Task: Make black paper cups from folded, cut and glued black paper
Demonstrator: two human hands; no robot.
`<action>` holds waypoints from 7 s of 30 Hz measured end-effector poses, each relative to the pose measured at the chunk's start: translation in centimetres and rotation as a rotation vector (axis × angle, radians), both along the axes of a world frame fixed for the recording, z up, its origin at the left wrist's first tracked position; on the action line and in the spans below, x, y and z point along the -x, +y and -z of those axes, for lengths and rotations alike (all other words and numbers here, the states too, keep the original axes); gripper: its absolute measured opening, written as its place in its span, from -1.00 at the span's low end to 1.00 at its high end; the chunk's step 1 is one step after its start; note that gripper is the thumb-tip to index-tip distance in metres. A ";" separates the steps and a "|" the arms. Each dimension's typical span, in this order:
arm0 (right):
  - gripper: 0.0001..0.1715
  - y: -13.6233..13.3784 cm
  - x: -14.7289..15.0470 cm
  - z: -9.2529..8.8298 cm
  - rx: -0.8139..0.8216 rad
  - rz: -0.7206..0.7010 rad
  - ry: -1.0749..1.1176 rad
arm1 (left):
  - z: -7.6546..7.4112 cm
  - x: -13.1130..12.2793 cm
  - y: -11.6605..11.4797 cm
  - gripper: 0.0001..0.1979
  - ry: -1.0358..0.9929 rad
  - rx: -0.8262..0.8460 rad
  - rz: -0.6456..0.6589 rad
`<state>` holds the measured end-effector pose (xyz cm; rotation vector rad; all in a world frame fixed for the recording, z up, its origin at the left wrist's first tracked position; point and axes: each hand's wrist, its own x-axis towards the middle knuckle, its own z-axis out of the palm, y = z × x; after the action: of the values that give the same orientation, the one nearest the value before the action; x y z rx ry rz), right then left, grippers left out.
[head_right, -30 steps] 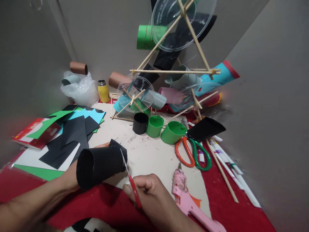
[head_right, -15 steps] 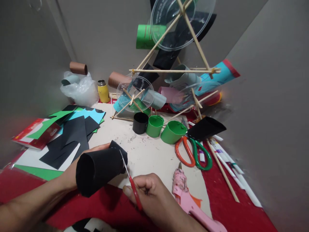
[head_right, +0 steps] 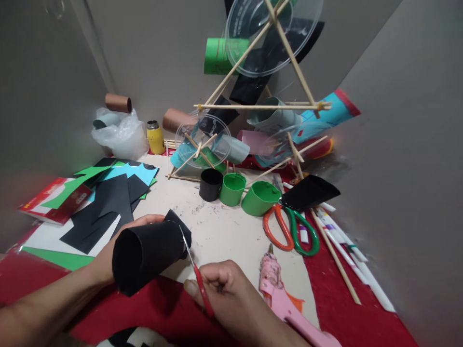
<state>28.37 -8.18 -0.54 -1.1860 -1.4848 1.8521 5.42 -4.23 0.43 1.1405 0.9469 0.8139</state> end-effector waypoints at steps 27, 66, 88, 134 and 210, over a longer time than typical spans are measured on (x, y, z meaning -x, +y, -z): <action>-0.38 -0.1 -0.3 -0.4 0.040 -0.068 0.029 | -1.2 0.3 0.2 -0.59 -0.041 -0.013 0.038; -0.39 -0.1 0.1 -0.3 0.015 -0.072 0.029 | -2.0 0.1 0.2 -0.60 -0.094 -0.012 0.118; -0.36 -0.1 -0.2 -0.5 0.022 -0.018 -0.022 | -1.6 0.6 0.7 -0.51 -0.001 0.066 -0.014; -0.32 0.0 0.1 -0.2 -0.003 0.020 0.015 | -1.1 -0.4 0.1 -0.59 -0.061 0.114 -0.138; -0.31 0.1 -0.2 0.1 -0.142 0.110 -0.190 | -1.3 0.0 -1.7 -0.09 -0.344 0.074 0.160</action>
<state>28.56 -8.11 -0.68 -1.3759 -1.5887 1.5711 5.41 -5.94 1.73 0.9603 0.5876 0.8057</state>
